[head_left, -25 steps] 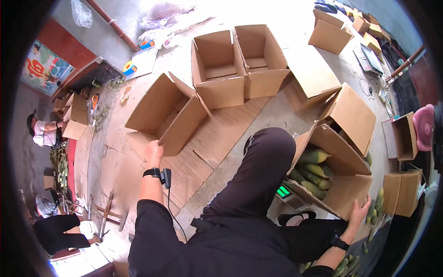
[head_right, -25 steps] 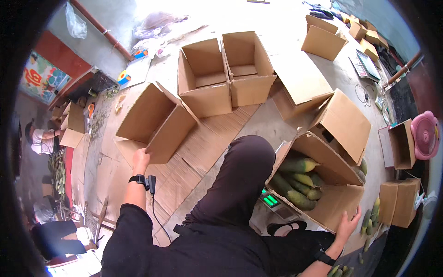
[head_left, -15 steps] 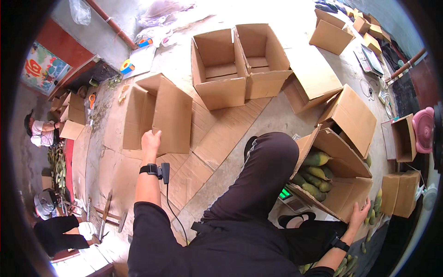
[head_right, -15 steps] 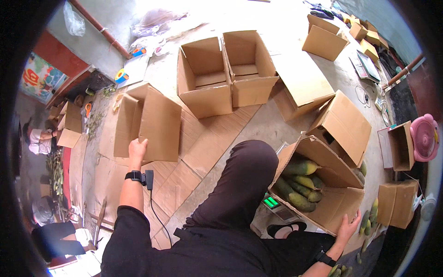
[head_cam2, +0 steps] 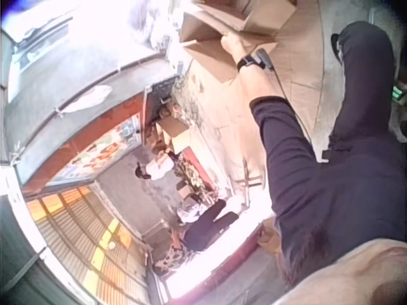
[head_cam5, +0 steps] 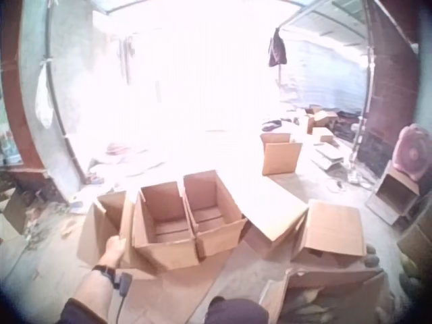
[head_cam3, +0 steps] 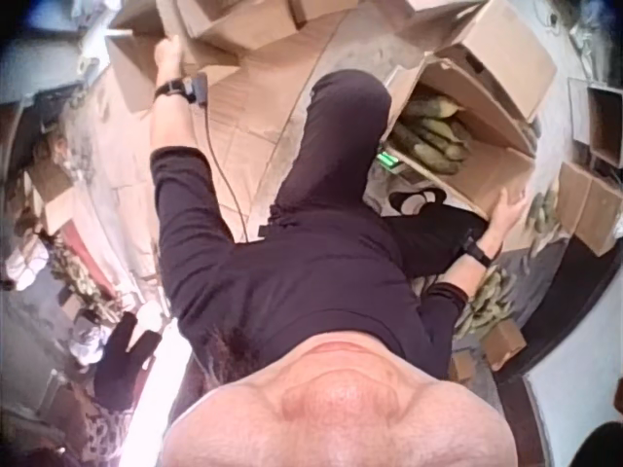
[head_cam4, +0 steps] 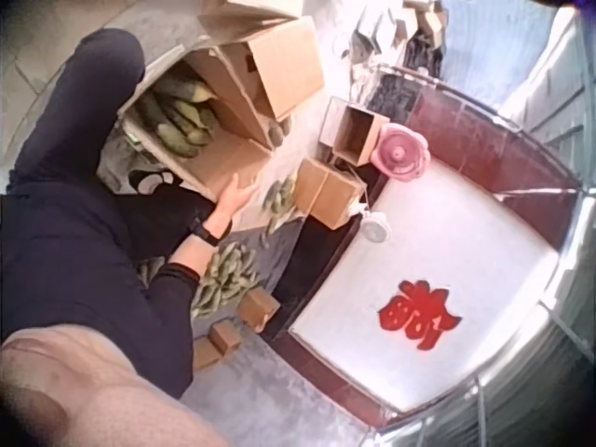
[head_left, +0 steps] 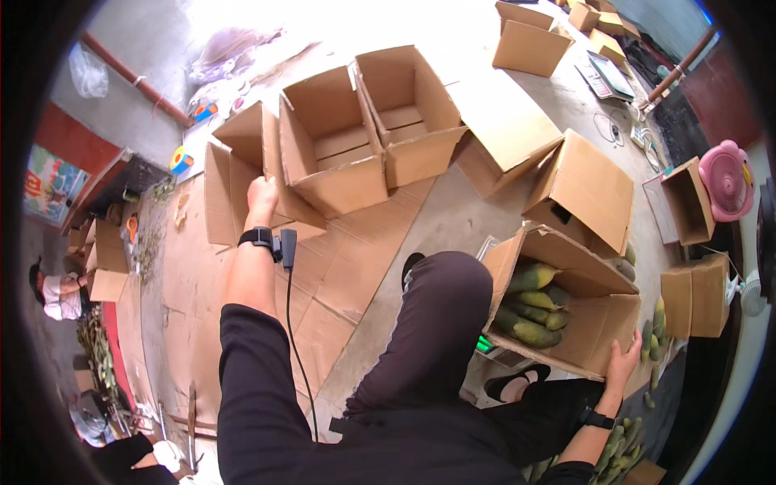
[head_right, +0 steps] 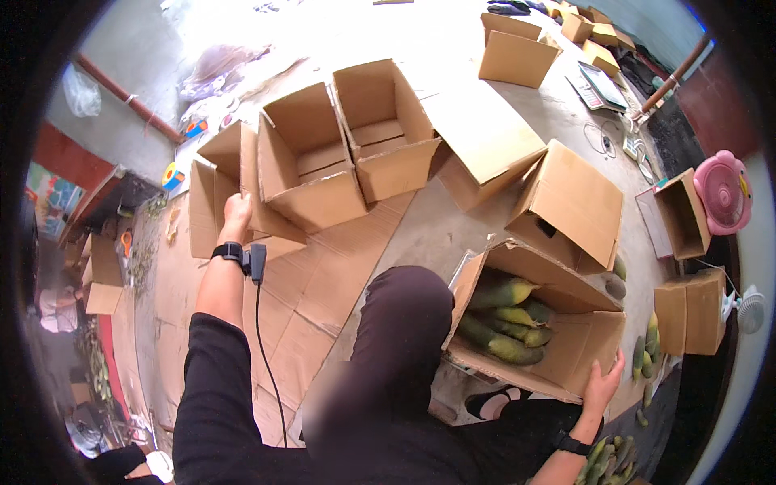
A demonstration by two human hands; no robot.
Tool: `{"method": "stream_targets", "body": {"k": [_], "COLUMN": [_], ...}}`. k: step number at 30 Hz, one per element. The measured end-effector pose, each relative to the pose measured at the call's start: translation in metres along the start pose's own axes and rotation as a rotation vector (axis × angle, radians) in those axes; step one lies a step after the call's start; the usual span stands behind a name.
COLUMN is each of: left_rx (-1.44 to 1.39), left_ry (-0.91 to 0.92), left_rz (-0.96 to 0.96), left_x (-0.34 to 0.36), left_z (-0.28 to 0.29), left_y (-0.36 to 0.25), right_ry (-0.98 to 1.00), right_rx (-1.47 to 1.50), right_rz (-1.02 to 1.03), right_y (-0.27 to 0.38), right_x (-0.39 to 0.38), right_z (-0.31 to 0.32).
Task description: The recorder is weighing green papayas and placing them into cardboard boxes.
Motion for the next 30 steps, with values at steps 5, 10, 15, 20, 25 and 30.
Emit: {"method": "stream_targets", "body": {"k": [5,10,15,20,25,30], "left_rx": [-0.51,-0.586,-0.396,0.04,-0.373,-0.484], "left_ry": [0.305,0.315,0.208,0.135,0.572,0.467], "left_rz": [0.134,0.214,0.226,0.087,0.51,0.426], "left_x": [-0.008,-0.024,-0.014,0.021,0.031,-0.004], "left_z": [-0.028,-0.017,-0.009,-0.025,-0.042,-0.023], "left_y": [-0.026,-0.035,-0.049,-0.054,-0.034,-0.02], "right_ry": [-0.003,0.007,-0.003,-0.051,-0.047,-0.044], "right_rx": [0.027,0.021,-0.005,-0.021,0.016,0.019], "right_rz": [-0.055,-0.026,-0.035,-0.088,-0.085,-0.136], "right_y": [0.0,-0.004,0.001,0.01,0.016,0.015], "right_x": [0.0,0.004,0.005,0.001,0.003,0.005], "right_z": [0.0,-0.002,-0.005,-0.004,-0.006,-0.005]}}
Point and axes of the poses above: each hand's wrist, its own x-axis towards the middle knuckle, its own z-axis out of the back of the hand, y = z × x, the point moved 1 cm from there along x, towards the middle knuckle, and after that the axes turned 15 degrees about x, right-handed, at the moved point
